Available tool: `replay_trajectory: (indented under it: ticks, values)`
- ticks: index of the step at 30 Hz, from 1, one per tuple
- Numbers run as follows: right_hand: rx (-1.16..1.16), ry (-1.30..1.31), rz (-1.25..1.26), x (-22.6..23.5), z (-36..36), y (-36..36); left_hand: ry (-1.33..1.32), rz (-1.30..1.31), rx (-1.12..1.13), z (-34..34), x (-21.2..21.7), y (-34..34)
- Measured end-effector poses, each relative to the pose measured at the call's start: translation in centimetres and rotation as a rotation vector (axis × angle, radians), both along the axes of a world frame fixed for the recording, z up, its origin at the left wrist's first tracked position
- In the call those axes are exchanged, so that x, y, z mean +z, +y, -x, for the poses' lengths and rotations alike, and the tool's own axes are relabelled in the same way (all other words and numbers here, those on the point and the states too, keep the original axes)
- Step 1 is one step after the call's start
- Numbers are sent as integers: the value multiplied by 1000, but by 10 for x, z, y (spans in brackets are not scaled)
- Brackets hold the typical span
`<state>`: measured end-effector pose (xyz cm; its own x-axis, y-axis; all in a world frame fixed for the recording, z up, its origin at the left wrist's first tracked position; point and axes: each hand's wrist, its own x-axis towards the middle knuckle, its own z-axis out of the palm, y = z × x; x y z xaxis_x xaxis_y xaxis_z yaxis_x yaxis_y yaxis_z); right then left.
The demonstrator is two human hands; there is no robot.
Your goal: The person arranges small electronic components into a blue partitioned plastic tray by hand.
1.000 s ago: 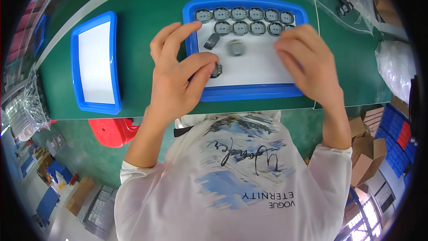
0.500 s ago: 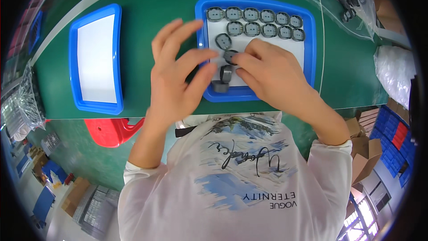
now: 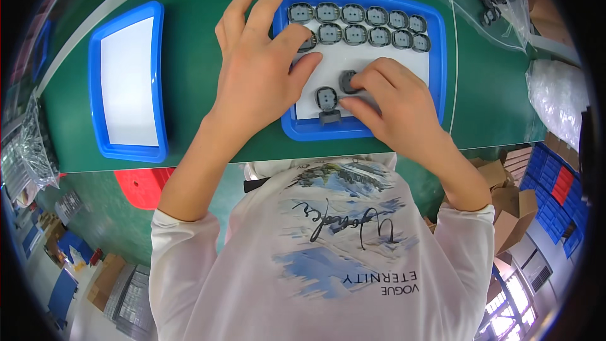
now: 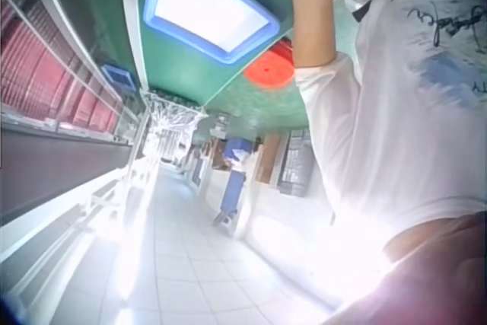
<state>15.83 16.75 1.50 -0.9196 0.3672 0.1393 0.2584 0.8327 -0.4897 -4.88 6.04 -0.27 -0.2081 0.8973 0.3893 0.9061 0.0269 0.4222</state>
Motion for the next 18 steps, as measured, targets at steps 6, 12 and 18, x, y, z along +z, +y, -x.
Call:
replay_trajectory:
  ticks: [6, 12, 18]
  values:
    - [139, 54, 67, -4, 8, 15, -6, -18, -22, 6, -4, 2]
    - [106, 57, -19, -7, 25, 13, 22, -10, -4, 8, -2, 6]
    - [50, 106, 46, -13, 29, 13, 13, -4, -7, 11, -3, 7]
